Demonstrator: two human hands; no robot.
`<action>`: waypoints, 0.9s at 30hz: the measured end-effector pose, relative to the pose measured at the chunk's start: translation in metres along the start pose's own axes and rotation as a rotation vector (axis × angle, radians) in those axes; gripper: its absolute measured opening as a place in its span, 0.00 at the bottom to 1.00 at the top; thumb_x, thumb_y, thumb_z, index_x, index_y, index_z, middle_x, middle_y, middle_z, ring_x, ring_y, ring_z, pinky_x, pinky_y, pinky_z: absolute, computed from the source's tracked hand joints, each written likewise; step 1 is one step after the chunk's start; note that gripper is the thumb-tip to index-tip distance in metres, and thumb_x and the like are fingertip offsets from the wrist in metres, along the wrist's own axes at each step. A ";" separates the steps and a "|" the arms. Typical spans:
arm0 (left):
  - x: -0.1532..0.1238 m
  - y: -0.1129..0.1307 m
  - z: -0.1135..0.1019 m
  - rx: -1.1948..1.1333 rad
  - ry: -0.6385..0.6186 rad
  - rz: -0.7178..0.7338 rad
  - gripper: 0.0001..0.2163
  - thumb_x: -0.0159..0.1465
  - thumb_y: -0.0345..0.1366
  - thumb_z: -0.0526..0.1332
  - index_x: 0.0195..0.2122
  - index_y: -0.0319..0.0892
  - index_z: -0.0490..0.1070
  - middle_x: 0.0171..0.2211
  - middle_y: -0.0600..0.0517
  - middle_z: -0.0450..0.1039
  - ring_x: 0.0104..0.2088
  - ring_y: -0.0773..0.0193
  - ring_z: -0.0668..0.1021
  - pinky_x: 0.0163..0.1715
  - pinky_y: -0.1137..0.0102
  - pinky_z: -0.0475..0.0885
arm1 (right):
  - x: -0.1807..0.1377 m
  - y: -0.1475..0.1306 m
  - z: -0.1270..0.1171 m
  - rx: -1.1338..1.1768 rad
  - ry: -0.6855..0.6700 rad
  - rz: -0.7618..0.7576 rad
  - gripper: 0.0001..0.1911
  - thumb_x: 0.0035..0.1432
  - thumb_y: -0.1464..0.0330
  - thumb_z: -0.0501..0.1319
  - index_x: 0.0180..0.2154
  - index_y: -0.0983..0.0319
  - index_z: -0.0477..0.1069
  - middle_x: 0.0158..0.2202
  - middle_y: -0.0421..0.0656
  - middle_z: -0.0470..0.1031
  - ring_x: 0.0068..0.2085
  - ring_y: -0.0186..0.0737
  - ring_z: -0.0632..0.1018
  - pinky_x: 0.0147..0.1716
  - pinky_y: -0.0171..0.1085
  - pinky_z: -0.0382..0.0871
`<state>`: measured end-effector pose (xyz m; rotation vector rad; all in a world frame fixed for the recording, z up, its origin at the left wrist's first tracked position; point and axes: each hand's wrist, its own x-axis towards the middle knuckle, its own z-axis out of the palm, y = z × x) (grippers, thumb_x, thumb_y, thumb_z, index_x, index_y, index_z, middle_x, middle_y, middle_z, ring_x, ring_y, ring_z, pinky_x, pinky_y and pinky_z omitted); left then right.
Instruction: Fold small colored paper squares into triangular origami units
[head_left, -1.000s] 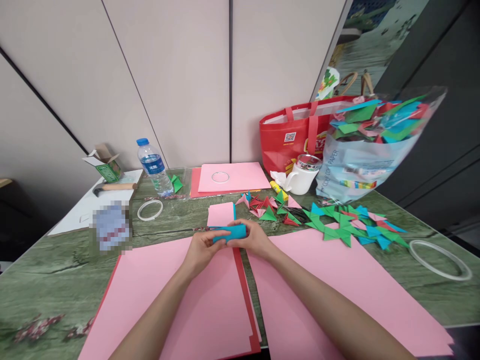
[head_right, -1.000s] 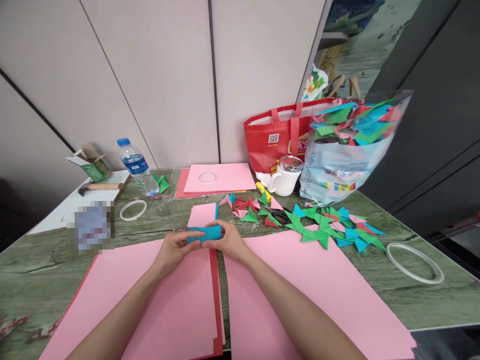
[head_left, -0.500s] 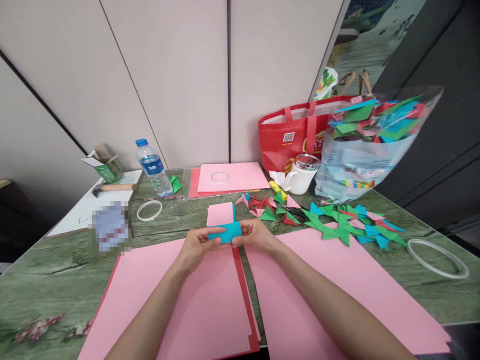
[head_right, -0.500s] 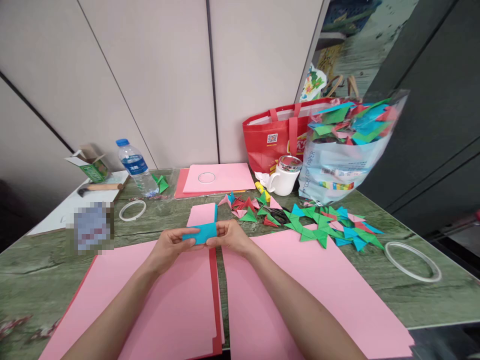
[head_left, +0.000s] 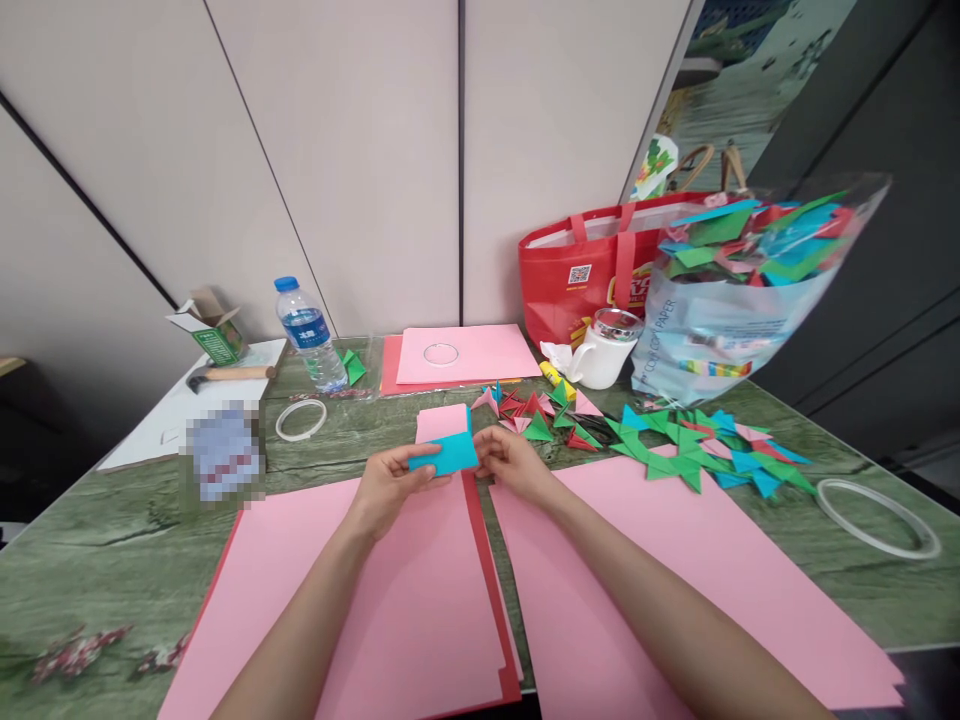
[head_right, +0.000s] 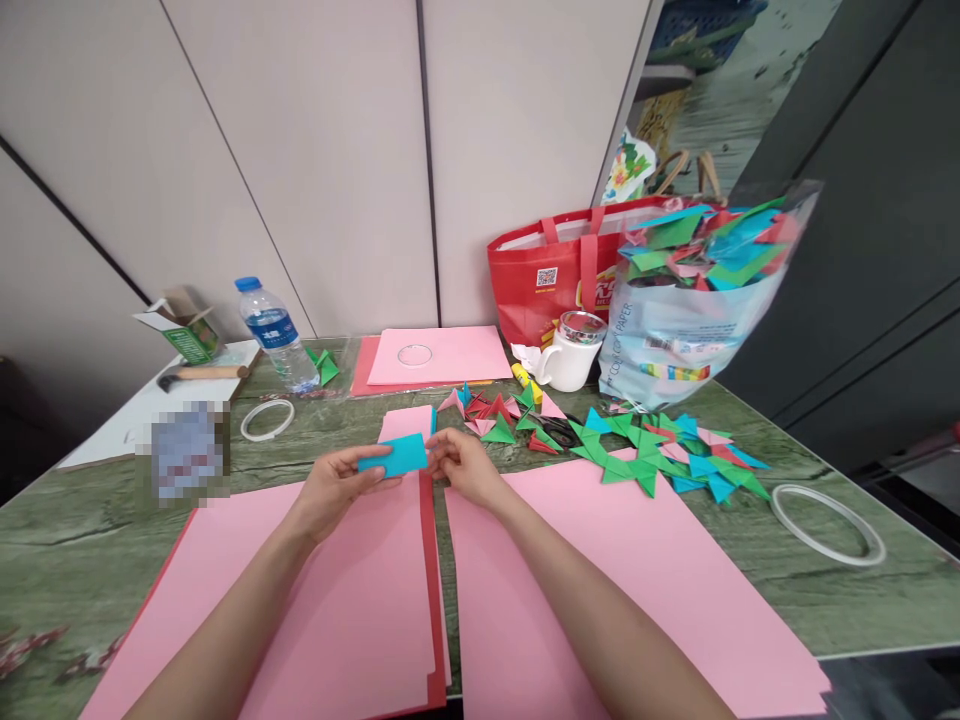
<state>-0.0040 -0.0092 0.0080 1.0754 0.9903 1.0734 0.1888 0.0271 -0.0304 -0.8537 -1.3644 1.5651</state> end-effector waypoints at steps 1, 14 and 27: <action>0.000 0.001 0.000 0.030 0.002 0.005 0.15 0.48 0.32 0.66 0.38 0.36 0.72 0.30 0.49 0.76 0.32 0.57 0.78 0.39 0.59 0.72 | 0.001 0.000 0.000 0.009 0.049 0.007 0.09 0.43 0.72 0.60 0.32 0.62 0.65 0.25 0.37 0.72 0.26 0.32 0.75 0.28 0.35 0.71; 0.001 -0.007 0.004 0.441 -0.059 0.255 0.08 0.49 0.28 0.61 0.30 0.41 0.73 0.38 0.48 0.67 0.38 0.60 0.73 0.30 0.69 0.72 | -0.010 -0.015 0.017 -0.069 -0.085 0.094 0.16 0.47 0.57 0.60 0.26 0.64 0.67 0.21 0.36 0.68 0.24 0.30 0.69 0.25 0.31 0.62; -0.001 -0.007 0.013 0.292 0.039 0.284 0.09 0.49 0.33 0.64 0.28 0.40 0.64 0.41 0.47 0.65 0.37 0.63 0.73 0.36 0.67 0.70 | -0.016 -0.012 0.025 -0.061 -0.160 0.023 0.16 0.42 0.64 0.65 0.33 0.63 0.65 0.30 0.39 0.70 0.30 0.34 0.74 0.32 0.36 0.68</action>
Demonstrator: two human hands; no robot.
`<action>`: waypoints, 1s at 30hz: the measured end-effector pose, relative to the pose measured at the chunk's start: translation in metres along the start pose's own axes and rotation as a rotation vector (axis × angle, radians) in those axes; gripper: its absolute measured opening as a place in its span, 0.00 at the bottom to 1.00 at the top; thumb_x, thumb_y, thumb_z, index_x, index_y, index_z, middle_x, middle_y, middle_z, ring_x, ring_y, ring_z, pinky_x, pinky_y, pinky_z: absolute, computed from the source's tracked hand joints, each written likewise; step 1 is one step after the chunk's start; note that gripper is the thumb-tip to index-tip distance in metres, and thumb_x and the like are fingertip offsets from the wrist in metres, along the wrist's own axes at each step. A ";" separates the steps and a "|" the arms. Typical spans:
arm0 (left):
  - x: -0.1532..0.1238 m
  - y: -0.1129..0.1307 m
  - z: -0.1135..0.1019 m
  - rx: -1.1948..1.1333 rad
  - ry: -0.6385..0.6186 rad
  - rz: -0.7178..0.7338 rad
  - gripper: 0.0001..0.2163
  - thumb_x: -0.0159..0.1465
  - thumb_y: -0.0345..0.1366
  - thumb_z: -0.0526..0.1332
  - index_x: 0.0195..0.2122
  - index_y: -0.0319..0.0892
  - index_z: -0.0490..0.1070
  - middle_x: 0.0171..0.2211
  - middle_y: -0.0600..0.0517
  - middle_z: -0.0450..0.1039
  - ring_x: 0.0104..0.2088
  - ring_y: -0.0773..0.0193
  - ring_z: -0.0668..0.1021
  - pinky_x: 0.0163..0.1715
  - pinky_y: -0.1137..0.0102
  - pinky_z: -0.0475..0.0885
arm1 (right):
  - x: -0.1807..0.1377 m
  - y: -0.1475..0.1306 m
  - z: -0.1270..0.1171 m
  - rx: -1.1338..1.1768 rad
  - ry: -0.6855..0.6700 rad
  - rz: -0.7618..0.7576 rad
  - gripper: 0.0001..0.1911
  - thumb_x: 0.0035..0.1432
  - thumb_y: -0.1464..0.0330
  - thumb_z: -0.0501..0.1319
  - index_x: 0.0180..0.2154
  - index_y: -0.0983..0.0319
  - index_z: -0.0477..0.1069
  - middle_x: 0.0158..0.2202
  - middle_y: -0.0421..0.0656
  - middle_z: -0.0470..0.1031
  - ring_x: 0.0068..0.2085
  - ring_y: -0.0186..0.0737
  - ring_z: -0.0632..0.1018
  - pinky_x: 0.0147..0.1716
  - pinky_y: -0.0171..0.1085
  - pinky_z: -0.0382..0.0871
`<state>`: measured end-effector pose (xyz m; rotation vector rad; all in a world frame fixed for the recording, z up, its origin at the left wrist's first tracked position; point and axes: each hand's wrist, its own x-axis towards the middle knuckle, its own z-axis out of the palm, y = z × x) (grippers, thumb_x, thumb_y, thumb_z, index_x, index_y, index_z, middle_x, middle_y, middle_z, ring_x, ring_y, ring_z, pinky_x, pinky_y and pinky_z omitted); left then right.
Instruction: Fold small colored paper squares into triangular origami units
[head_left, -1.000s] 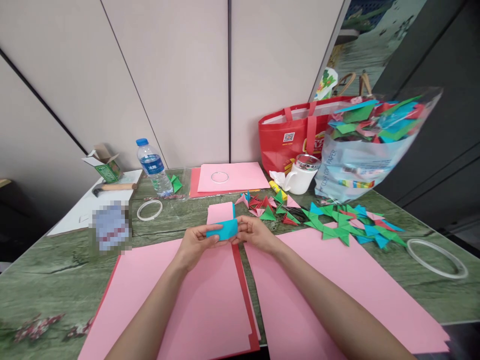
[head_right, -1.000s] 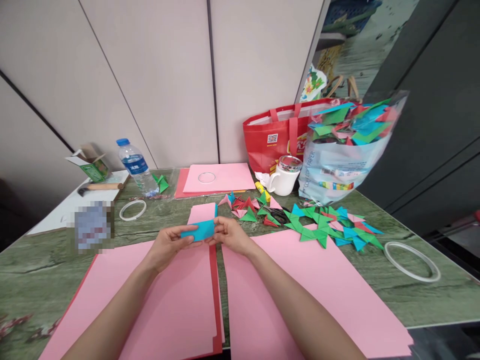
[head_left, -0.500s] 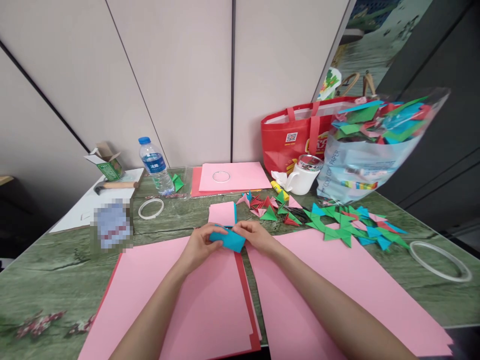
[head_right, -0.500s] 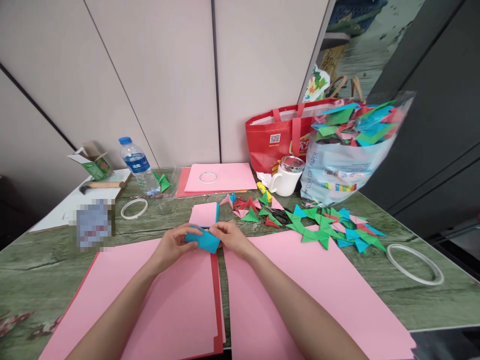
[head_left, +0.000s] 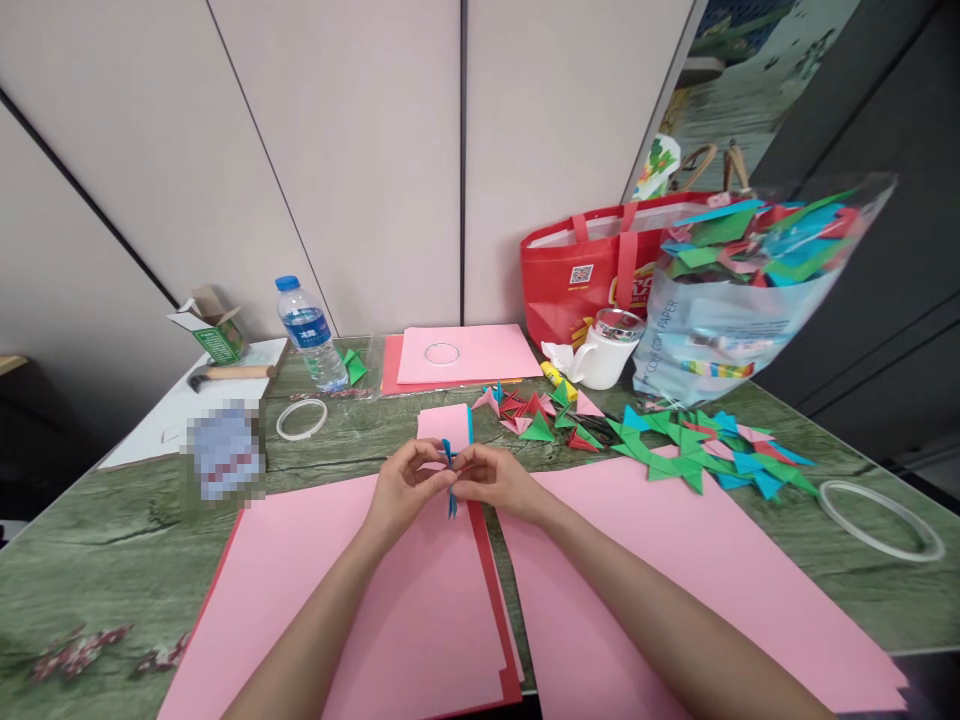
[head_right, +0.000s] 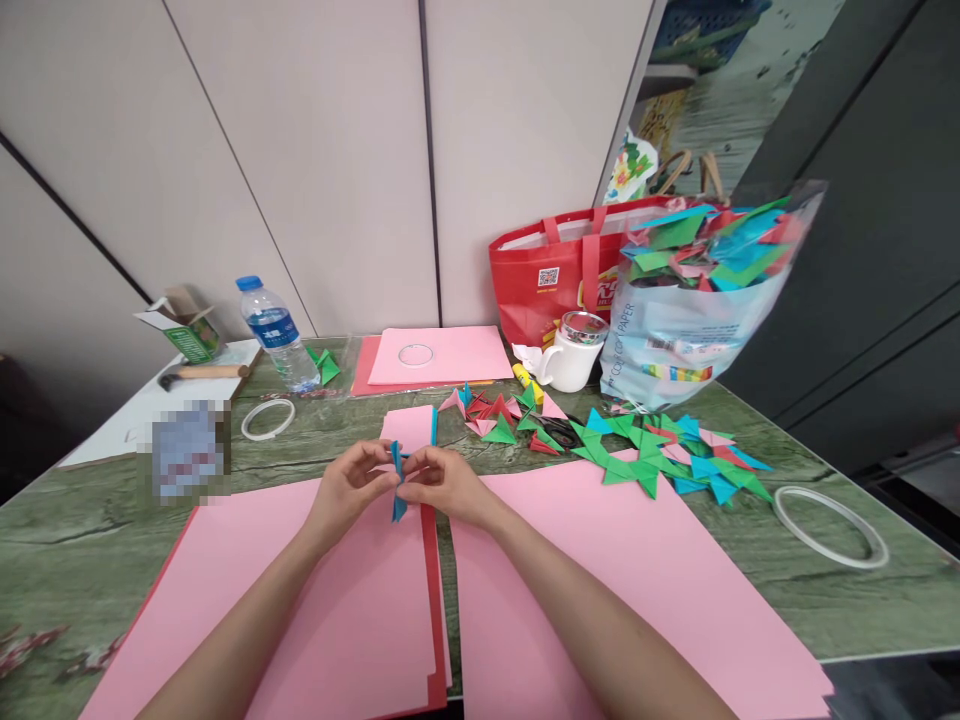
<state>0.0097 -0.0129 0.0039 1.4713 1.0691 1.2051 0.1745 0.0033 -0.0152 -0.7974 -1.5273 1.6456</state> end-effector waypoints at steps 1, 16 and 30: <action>0.000 0.000 0.000 0.004 -0.002 0.001 0.09 0.49 0.33 0.64 0.28 0.40 0.64 0.40 0.47 0.66 0.37 0.63 0.73 0.36 0.67 0.70 | 0.000 0.000 0.000 -0.003 -0.002 -0.007 0.16 0.42 0.64 0.65 0.33 0.63 0.64 0.30 0.39 0.70 0.30 0.34 0.74 0.32 0.36 0.68; 0.001 0.002 0.001 -0.021 0.021 -0.021 0.12 0.54 0.31 0.58 0.40 0.42 0.62 0.36 0.49 0.70 0.38 0.63 0.73 0.37 0.69 0.68 | 0.003 0.002 -0.001 0.067 0.058 -0.019 0.24 0.44 0.66 0.64 0.44 0.60 0.60 0.38 0.44 0.71 0.38 0.39 0.74 0.37 0.40 0.69; 0.000 -0.003 -0.006 0.143 -0.039 -0.102 0.11 0.52 0.33 0.59 0.37 0.41 0.73 0.29 0.50 0.72 0.27 0.64 0.72 0.23 0.73 0.66 | 0.006 0.007 -0.004 0.187 0.071 -0.023 0.19 0.43 0.63 0.64 0.38 0.63 0.68 0.34 0.42 0.74 0.36 0.41 0.75 0.39 0.43 0.68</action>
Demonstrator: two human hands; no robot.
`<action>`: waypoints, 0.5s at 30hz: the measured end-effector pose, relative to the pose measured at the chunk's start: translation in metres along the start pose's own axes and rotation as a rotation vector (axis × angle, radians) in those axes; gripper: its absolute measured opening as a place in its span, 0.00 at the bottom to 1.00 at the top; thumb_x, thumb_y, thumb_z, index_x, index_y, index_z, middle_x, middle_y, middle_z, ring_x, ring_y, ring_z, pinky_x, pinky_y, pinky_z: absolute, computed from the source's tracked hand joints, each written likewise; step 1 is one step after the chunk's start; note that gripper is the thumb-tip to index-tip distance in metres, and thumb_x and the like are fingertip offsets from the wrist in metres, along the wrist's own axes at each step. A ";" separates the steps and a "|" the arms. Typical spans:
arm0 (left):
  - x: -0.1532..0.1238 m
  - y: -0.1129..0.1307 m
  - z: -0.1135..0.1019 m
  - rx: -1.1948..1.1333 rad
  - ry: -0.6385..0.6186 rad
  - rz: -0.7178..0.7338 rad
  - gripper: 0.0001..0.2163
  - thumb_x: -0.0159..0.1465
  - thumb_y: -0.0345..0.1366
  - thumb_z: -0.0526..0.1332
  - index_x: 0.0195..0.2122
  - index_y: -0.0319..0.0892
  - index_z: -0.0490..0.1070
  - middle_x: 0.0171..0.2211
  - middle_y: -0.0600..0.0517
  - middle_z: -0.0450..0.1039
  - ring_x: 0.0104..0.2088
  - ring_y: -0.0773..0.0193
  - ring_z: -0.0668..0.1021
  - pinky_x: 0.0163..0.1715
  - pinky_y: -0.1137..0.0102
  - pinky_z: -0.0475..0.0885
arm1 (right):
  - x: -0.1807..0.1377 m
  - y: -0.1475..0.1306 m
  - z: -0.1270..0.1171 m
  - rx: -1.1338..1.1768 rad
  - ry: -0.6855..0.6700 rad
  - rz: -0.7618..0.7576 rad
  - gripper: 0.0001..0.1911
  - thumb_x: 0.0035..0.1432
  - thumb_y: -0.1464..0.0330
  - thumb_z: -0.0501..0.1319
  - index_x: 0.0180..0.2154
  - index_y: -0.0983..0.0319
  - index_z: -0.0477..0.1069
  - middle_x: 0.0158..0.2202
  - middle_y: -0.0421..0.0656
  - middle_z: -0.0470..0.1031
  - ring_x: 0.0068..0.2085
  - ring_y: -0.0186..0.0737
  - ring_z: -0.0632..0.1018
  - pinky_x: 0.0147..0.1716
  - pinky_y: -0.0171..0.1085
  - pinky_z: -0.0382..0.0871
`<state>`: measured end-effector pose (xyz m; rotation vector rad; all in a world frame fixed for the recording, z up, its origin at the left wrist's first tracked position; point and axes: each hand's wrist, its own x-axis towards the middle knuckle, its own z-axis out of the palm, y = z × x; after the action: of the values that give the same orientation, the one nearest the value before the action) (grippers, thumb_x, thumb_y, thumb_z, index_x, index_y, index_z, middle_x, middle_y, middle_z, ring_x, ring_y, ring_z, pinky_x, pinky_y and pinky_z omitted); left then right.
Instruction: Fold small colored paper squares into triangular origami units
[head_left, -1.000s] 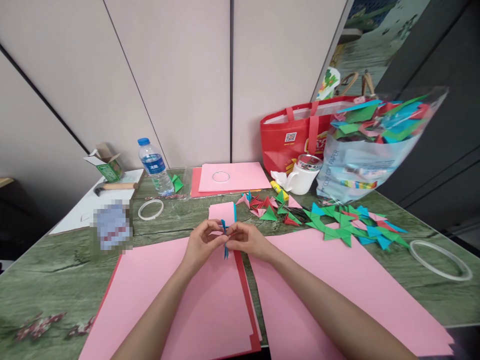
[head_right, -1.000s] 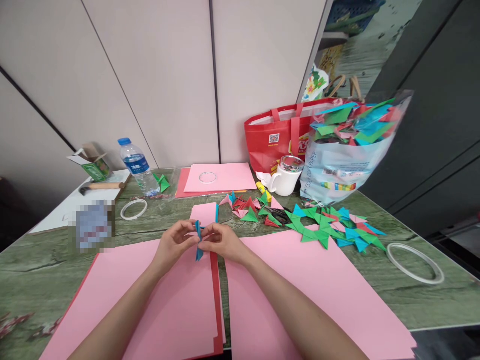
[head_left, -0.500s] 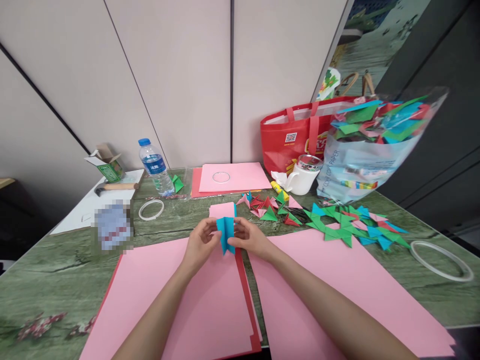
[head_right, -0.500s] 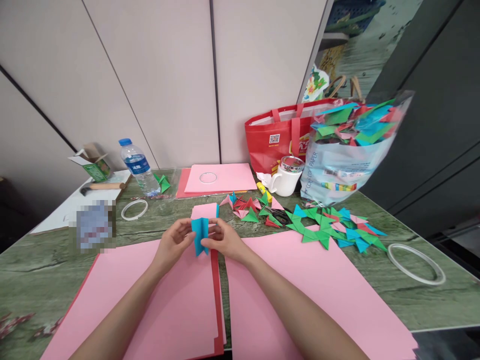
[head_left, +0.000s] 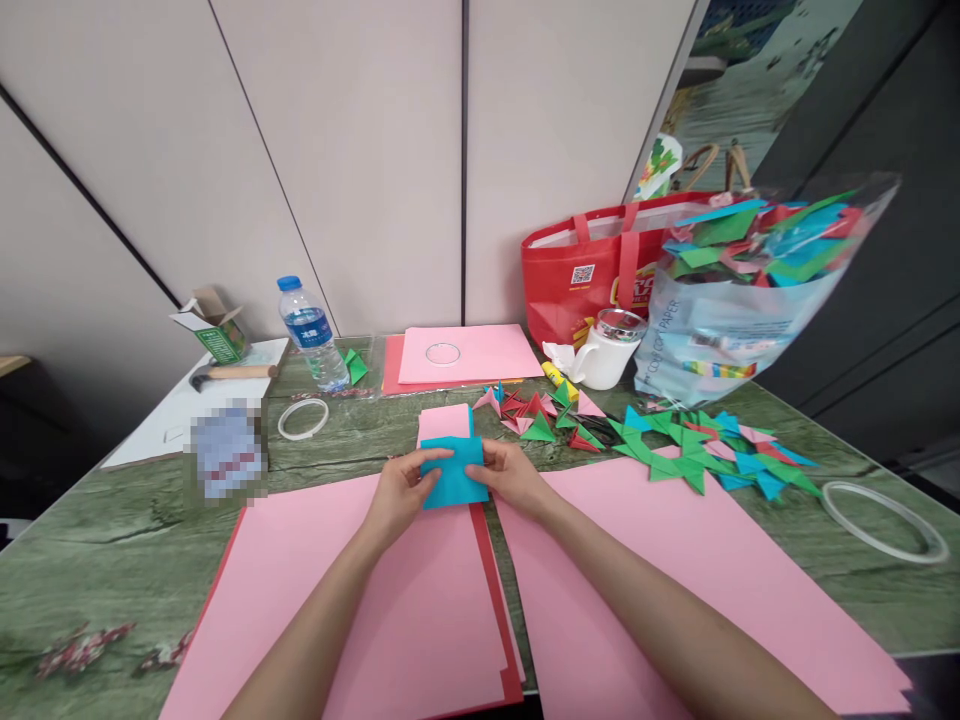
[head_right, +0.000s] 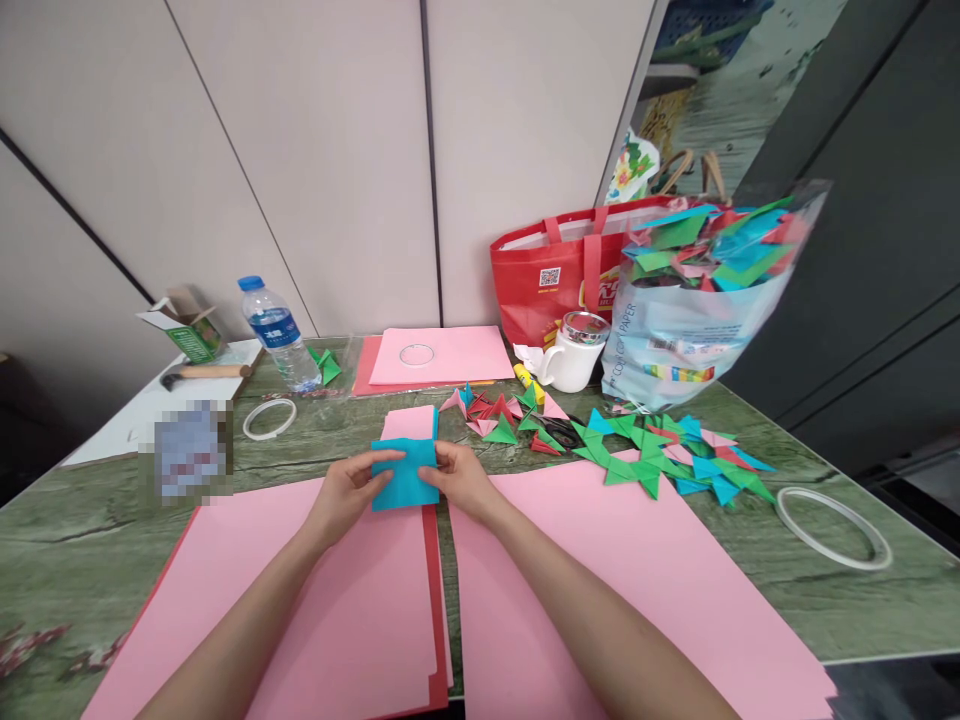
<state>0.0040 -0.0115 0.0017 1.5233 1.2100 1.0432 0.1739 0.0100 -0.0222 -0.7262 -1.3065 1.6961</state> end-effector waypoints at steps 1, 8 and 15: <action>0.000 0.000 -0.001 -0.018 0.001 -0.020 0.11 0.53 0.34 0.59 0.37 0.41 0.73 0.27 0.51 0.72 0.25 0.65 0.72 0.23 0.72 0.66 | 0.000 0.001 0.000 0.003 0.003 -0.001 0.18 0.43 0.63 0.64 0.37 0.63 0.68 0.34 0.42 0.73 0.36 0.40 0.75 0.39 0.43 0.68; 0.000 0.002 -0.004 -0.134 0.036 -0.044 0.14 0.51 0.36 0.61 0.39 0.41 0.73 0.25 0.52 0.73 0.23 0.66 0.71 0.22 0.73 0.66 | -0.001 -0.001 -0.002 -0.253 0.280 -0.153 0.13 0.43 0.66 0.63 0.33 0.60 0.63 0.36 0.42 0.68 0.33 0.36 0.73 0.27 0.33 0.68; 0.001 -0.001 -0.003 -0.192 0.022 -0.025 0.19 0.53 0.38 0.60 0.47 0.40 0.67 0.28 0.51 0.72 0.24 0.68 0.70 0.23 0.74 0.65 | -0.003 -0.009 0.000 -0.444 0.064 -0.201 0.12 0.51 0.64 0.58 0.40 0.57 0.70 0.45 0.44 0.66 0.44 0.41 0.70 0.37 0.37 0.67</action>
<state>0.0014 -0.0102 0.0018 1.3482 1.1073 1.1290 0.1778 0.0080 -0.0135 -0.8593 -1.6732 1.2246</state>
